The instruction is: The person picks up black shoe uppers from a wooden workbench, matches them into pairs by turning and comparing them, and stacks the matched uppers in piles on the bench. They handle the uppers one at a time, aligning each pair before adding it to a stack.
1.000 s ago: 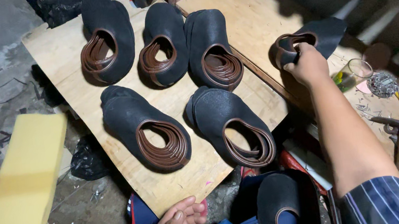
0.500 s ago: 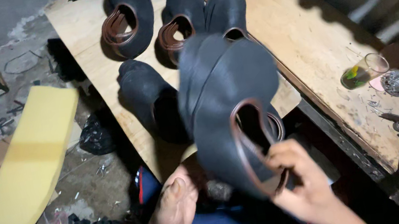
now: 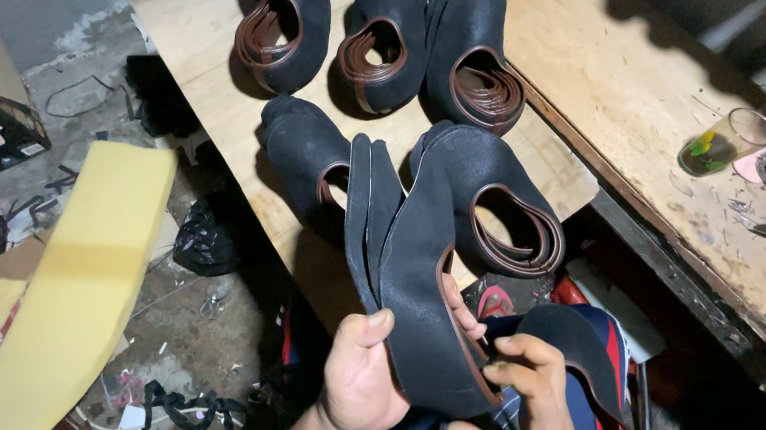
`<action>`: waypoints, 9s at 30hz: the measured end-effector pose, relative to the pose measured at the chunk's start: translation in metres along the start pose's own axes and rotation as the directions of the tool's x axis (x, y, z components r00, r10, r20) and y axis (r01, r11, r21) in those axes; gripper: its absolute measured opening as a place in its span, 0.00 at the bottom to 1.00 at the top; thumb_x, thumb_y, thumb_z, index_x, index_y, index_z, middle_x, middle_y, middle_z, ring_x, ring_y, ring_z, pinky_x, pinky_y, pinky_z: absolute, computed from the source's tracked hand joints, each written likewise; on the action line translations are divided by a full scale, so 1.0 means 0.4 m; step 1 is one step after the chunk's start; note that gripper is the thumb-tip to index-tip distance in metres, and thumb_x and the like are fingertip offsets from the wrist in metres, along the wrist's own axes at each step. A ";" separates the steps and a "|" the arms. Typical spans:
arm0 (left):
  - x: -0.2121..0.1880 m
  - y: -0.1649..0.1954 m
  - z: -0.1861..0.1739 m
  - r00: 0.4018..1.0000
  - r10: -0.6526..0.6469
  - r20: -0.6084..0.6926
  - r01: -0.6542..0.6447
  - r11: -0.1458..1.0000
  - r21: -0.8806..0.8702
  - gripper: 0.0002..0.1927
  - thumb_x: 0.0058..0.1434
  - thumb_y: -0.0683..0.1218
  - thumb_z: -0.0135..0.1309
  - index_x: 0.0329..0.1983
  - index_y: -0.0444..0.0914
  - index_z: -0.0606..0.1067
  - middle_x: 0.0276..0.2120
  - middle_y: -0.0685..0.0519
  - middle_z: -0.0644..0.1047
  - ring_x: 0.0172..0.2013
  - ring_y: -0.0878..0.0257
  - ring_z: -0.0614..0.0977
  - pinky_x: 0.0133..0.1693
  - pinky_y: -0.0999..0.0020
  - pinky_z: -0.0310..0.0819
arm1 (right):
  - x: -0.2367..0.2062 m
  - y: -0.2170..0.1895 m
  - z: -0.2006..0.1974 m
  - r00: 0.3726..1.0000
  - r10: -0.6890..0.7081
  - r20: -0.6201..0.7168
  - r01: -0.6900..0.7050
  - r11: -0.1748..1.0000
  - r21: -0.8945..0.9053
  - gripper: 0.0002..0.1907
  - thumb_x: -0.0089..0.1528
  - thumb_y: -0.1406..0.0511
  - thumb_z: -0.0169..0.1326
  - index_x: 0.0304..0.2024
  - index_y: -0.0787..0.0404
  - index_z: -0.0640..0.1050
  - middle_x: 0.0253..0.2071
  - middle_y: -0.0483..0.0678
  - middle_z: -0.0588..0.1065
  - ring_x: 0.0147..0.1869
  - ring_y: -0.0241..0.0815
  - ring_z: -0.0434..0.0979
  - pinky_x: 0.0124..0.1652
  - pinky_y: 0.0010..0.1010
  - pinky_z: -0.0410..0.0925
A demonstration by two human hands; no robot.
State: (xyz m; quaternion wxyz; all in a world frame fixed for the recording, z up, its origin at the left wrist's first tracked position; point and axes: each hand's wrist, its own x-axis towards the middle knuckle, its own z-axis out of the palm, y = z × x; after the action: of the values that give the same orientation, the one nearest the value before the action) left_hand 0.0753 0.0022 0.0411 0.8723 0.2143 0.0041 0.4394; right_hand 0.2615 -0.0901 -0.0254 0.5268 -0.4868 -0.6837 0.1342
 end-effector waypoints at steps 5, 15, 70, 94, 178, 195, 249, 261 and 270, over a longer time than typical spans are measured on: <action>-0.016 -0.016 -0.039 0.995 -0.073 -0.064 0.075 0.997 0.032 0.28 0.71 0.54 0.41 0.63 0.27 0.67 0.53 0.41 0.78 0.55 0.52 0.79 0.62 0.54 0.70 | -0.034 0.006 -0.008 0.991 0.133 0.008 -0.133 0.981 0.139 0.22 0.48 0.65 0.71 0.41 0.61 0.76 0.58 0.60 0.66 0.51 0.45 0.74 0.52 0.37 0.68; -0.027 0.002 -0.106 0.994 -0.112 -0.017 0.111 0.992 -0.061 0.31 0.72 0.54 0.35 0.65 0.26 0.67 0.58 0.39 0.77 0.58 0.50 0.79 0.64 0.54 0.69 | -0.018 0.015 -0.037 0.992 0.092 0.085 -0.100 0.990 0.104 0.15 0.48 0.71 0.67 0.35 0.63 0.76 0.53 0.58 0.73 0.54 0.48 0.78 0.53 0.35 0.68; -0.017 0.013 -0.107 0.923 0.140 -0.358 -0.048 0.966 0.252 0.19 0.60 0.35 0.46 0.54 0.26 0.75 0.49 0.44 0.81 0.52 0.57 0.80 0.59 0.59 0.70 | -0.086 0.058 -0.001 0.880 0.450 -0.154 -0.328 0.809 0.488 0.15 0.53 0.80 0.58 0.40 0.66 0.72 0.53 0.56 0.72 0.59 0.43 0.74 0.58 0.32 0.67; -0.068 0.107 -0.212 0.998 0.025 0.058 -0.006 0.953 -0.303 0.23 0.72 0.55 0.37 0.28 0.37 0.71 0.25 0.51 0.72 0.30 0.56 0.77 0.37 0.62 0.74 | -0.022 -0.009 0.003 0.957 0.194 0.215 -0.248 0.932 0.265 0.13 0.53 0.73 0.66 0.40 0.65 0.80 0.38 0.51 0.80 0.38 0.40 0.82 0.39 0.28 0.73; -0.019 0.013 -0.054 0.964 -0.133 -0.231 0.154 0.985 0.072 0.24 0.70 0.45 0.48 0.65 0.27 0.66 0.56 0.41 0.76 0.55 0.52 0.80 0.58 0.55 0.74 | 0.070 -0.057 -0.097 0.891 0.344 0.296 -0.378 0.924 0.064 0.12 0.56 0.71 0.62 0.43 0.65 0.80 0.38 0.49 0.80 0.39 0.40 0.82 0.40 0.27 0.71; -0.013 -0.027 -0.076 0.927 -0.204 -0.315 0.315 0.878 0.360 0.32 0.60 0.35 0.48 0.70 0.30 0.63 0.41 0.49 0.78 0.46 0.60 0.79 0.54 0.59 0.73 | -0.242 0.137 -0.314 0.770 0.422 0.478 -0.167 0.857 -0.488 0.21 0.47 0.53 0.71 0.37 0.56 0.82 0.32 0.46 0.80 0.47 0.50 0.80 0.61 0.53 0.56; -0.093 -0.010 -0.067 0.918 -0.082 -0.388 0.247 0.884 0.397 0.16 0.56 0.31 0.49 0.49 0.31 0.69 0.42 0.46 0.78 0.46 0.58 0.80 0.54 0.58 0.73 | 0.228 0.219 -0.059 0.978 0.087 0.189 0.047 0.791 -0.610 0.25 0.47 0.66 0.68 0.48 0.60 0.80 0.42 0.51 0.75 0.60 0.53 0.71 0.68 0.54 0.50; -0.040 0.007 -0.068 0.930 0.029 -0.367 0.234 0.723 0.650 0.18 0.58 0.35 0.61 0.49 0.36 0.69 0.42 0.55 0.73 0.44 0.67 0.75 0.49 0.67 0.72 | -0.003 0.031 -0.111 0.815 0.550 0.183 -0.580 0.763 0.287 0.29 0.50 0.70 0.69 0.53 0.68 0.76 0.59 0.54 0.74 0.70 0.48 0.67 0.66 0.37 0.57; -0.039 -0.016 -0.050 0.923 0.001 -0.386 0.213 0.833 0.511 0.23 0.59 0.35 0.57 0.59 0.30 0.73 0.51 0.48 0.79 0.50 0.61 0.80 0.56 0.63 0.74 | -0.019 -0.016 -0.065 0.890 0.453 0.056 -0.452 0.891 -0.038 0.32 0.47 0.69 0.71 0.54 0.66 0.76 0.56 0.57 0.74 0.68 0.51 0.68 0.64 0.39 0.59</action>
State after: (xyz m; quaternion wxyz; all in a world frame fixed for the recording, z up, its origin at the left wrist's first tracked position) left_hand 0.0667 -0.0059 0.0178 0.7820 0.3654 0.3049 0.4025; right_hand 0.2799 -0.1077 -0.0149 0.4533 -0.6344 -0.5695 0.2603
